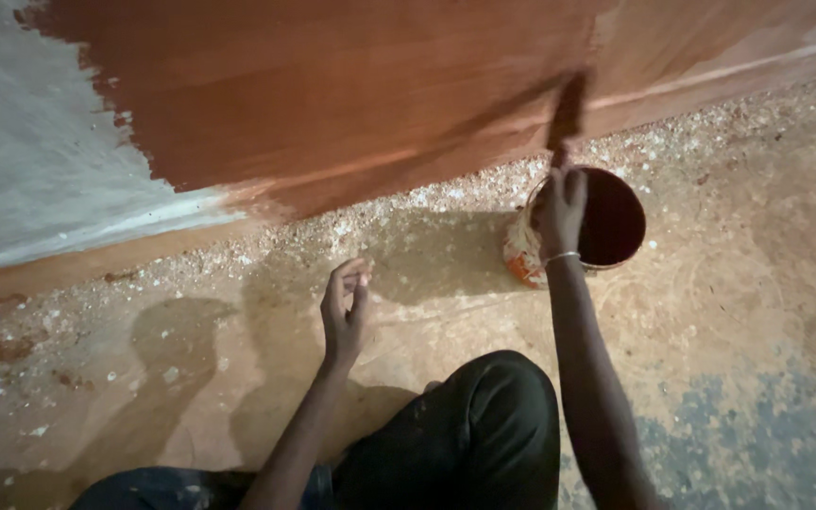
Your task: The person paints the lower section of a wall with reddish-brown paint using a brush. They repeatedly dip the brush into a paint can and apply paint in horizontal strokes along the base of the wall.
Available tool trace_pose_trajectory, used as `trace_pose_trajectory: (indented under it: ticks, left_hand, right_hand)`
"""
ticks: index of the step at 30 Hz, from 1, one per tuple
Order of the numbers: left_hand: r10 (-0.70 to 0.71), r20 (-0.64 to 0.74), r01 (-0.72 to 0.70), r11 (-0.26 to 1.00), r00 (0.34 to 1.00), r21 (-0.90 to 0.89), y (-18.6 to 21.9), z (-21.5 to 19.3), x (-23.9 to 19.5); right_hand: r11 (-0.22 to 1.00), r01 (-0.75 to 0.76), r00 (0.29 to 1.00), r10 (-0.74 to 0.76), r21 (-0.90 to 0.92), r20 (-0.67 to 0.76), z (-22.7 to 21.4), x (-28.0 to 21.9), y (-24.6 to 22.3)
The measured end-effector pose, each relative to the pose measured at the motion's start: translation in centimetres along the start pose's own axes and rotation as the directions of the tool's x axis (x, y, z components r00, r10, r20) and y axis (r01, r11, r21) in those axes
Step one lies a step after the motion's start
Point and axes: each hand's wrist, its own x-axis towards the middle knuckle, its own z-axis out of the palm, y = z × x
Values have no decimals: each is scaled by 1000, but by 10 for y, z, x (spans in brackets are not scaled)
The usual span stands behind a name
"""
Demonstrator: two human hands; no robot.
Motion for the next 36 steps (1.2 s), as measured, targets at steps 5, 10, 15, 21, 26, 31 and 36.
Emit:
trace_pose_trajectory:
  ticks: [5, 10, 15, 21, 26, 31, 36]
  left_hand:
    - [74, -46, -73, 997, 996, 9, 3, -7, 9]
    - [4, -60, -3, 1000, 998, 14, 2, -12, 5]
    - [-13, -40, 12, 1000, 999, -25, 1, -9, 5]
    - [-29, -13, 28, 999, 999, -38, -4, -9, 1]
    - [-109, 5, 109, 994, 994, -22, -6, -10, 0]
    - [-88, 0, 88, 994, 996, -61, -11, -11, -2]
    - [-67, -12, 66, 997, 998, -44, -13, -14, 3]
  right_hand:
    - [702, 540, 827, -341, -464, 447, 17, -53, 27]
    - [929, 150, 912, 2, -338, 411, 13, -69, 43]
    - [983, -160, 986, 156, 91, 50, 12, -30, 47]
    - [979, -147, 986, 157, 145, -60, 21, 26, 71]
    - [994, -89, 996, 90, -71, 11, 49, 34, 71]
    - [981, -8, 948, 68, -192, 312, 58, -49, 68]
    - [996, -94, 984, 93, 3, 151, 16, -57, 53]
